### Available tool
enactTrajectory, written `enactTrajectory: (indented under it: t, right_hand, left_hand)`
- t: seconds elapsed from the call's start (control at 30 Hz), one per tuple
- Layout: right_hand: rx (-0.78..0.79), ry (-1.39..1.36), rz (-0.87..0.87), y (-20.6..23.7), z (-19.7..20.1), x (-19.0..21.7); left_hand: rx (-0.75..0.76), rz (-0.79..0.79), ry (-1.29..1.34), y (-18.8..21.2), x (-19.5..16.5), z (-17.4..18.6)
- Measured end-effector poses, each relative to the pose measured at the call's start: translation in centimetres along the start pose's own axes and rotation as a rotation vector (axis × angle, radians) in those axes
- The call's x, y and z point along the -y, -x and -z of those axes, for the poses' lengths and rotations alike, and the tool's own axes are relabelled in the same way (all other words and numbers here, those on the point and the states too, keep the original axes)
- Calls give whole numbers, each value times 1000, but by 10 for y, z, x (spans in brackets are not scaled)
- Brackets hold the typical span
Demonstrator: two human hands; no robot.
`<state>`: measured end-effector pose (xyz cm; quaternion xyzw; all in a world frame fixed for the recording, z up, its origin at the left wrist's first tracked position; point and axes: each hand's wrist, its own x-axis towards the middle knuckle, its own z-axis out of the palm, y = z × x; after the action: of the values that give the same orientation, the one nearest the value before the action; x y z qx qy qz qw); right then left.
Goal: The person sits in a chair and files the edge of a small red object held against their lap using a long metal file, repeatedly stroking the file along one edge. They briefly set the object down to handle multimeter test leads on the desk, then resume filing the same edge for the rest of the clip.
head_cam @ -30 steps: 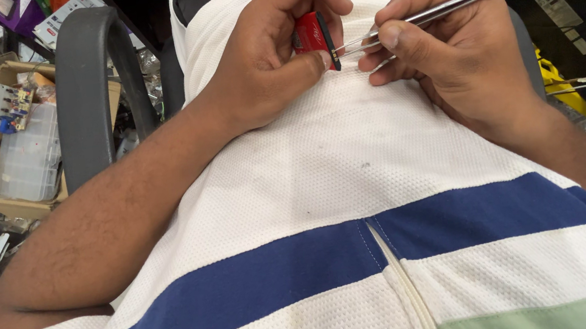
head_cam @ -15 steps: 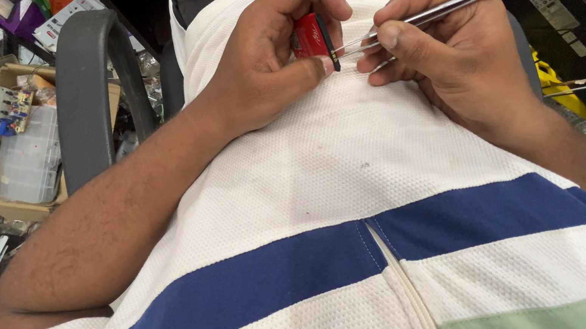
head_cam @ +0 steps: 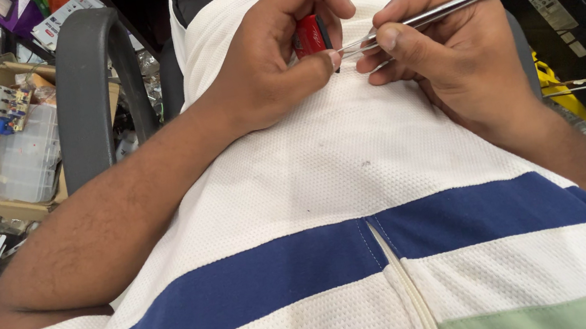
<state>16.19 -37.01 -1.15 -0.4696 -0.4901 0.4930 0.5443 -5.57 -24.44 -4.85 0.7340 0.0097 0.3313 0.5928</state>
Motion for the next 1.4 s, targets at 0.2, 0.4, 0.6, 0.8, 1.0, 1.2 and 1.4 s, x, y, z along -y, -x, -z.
enactTrajectory:
  t: [0.2, 0.4, 0.6, 0.8, 1.0, 1.2, 1.4]
  right_hand:
    - [8, 34, 6, 1, 0, -1]
    - [35, -56, 33, -1, 5, -6]
    - [42, -69, 49, -1, 8, -8]
    - [64, -37, 55, 1, 7, -6]
    - [49, -3, 29, 1, 5, -2]
    - [97, 201, 67, -2, -1, 8]
    - [14, 266, -2, -2, -10, 15]
  left_hand:
    - [-29, -15, -40, 0, -2, -3]
    - [-45, -9, -38, -1, -4, -6]
    - [-45, -27, -64, -2, -5, -6]
    - [-43, -14, -76, -1, -7, -6]
    - [-17, -10, -81, -2, -10, -6]
    - [15, 5, -143, -3, -14, -6]
    - [11, 4, -170, -5, -15, -5]
